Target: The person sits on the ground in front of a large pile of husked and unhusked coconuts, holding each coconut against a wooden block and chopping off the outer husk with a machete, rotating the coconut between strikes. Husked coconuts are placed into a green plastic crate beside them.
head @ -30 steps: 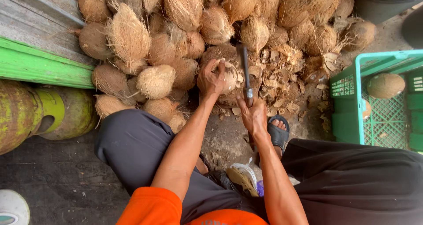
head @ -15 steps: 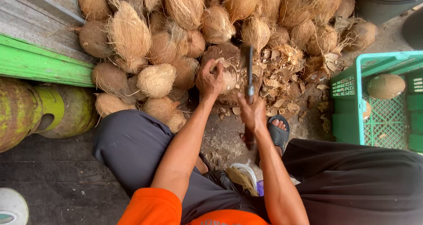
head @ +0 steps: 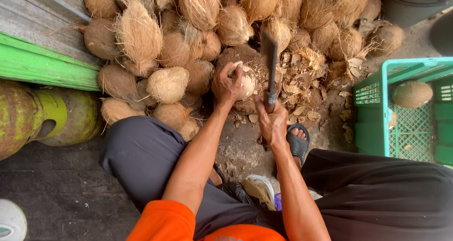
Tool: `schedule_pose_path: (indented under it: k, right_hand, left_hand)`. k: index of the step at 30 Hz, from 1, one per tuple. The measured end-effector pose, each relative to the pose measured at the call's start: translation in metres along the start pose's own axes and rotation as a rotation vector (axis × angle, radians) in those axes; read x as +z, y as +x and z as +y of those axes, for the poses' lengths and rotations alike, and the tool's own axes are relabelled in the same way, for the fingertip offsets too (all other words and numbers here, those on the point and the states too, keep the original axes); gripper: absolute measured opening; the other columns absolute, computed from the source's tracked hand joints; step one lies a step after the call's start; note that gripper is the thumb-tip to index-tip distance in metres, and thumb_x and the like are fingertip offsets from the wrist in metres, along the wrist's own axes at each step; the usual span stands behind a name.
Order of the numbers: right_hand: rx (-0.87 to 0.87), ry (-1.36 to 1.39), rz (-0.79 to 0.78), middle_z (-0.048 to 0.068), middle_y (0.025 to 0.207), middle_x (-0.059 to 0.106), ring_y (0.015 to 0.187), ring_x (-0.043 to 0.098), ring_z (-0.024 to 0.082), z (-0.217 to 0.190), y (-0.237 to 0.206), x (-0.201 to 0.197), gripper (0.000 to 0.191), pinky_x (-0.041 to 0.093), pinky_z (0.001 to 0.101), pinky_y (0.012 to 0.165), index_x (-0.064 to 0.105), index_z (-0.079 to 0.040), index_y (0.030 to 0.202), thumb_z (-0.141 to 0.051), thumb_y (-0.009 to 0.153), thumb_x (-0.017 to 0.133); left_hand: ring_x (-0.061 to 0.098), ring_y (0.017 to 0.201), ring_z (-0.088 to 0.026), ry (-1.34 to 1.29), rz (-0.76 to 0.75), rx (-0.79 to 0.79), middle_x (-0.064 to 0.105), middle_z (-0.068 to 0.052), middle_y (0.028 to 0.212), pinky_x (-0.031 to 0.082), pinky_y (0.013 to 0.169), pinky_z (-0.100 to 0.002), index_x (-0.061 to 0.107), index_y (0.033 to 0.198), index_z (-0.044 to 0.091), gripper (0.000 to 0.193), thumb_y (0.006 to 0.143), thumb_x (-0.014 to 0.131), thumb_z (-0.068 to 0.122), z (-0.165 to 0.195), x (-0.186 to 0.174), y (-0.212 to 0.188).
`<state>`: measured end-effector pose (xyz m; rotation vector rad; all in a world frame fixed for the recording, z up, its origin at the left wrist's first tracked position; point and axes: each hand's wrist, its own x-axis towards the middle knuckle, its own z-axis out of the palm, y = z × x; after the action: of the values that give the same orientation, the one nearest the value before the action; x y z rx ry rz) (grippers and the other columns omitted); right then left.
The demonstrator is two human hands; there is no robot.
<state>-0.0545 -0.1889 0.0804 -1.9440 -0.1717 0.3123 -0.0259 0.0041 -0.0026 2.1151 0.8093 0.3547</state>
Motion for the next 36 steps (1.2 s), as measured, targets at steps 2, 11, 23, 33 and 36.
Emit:
schedule_pose_path:
  k: [2,11,23,33,36]
  right_hand:
    - [0.075,0.066,0.015,-0.002,0.060,0.055,0.047,0.046,0.013,0.004,0.000,0.003,0.034,0.040,0.0347,0.041,0.056,-0.012,0.073,-0.034,0.099,0.066]
    - [0.468,-0.046,-0.265,0.001,0.052,0.048,0.038,0.041,0.015,0.011,0.010,-0.001,0.044,0.038,0.0331,0.035,0.053,-0.010,0.069,-0.041,0.099,0.064]
    - [0.158,-0.087,-0.128,0.005,0.059,0.054,0.054,0.049,0.017,0.021,0.002,0.013,0.042,0.042,0.0394,0.052,0.059,-0.003,0.074,-0.036,0.095,0.072]
    - [0.374,0.145,-0.215,0.007,0.057,0.050,0.044,0.044,0.015,-0.001,-0.004,0.000,0.045,0.031,0.0358,0.042,0.058,-0.001,0.071,-0.034,0.098,0.074]
    - [0.310,0.341,-0.089,0.002,0.056,0.053,0.040,0.047,0.009,-0.011,-0.001,-0.013,0.028,0.036,0.0307,0.036,0.063,-0.009,0.080,-0.031,0.096,0.069]
  left_hand:
    - [0.065,0.118,-0.032,-0.003,-0.007,0.031,0.068,-0.015,0.129,0.049,0.100,-0.051,0.066,0.129,0.008,0.072,0.095,0.046,0.069,0.002,0.001,-0.001]
    - [0.069,0.111,-0.027,-0.050,0.050,0.139,0.073,-0.011,0.121,0.053,0.097,-0.045,0.069,0.120,0.012,0.066,0.097,0.045,0.069,-0.008,0.007,0.003]
    - [0.064,0.121,-0.033,-0.274,-0.034,-0.004,0.068,-0.016,0.129,0.050,0.101,-0.055,0.063,0.127,0.010,0.086,0.073,0.066,0.077,-0.006,-0.008,0.002]
    - [0.070,0.105,-0.026,-0.367,0.000,-0.013,0.075,-0.011,0.114,0.056,0.095,-0.048,0.073,0.116,0.011,0.068,0.086,0.057,0.069,0.000,-0.001,0.005]
    - [0.074,0.096,-0.030,-0.232,-0.113,-0.148,0.078,-0.014,0.106,0.060,0.090,-0.047,0.073,0.119,0.011,0.073,0.083,0.051,0.071,0.001,-0.002,-0.001]
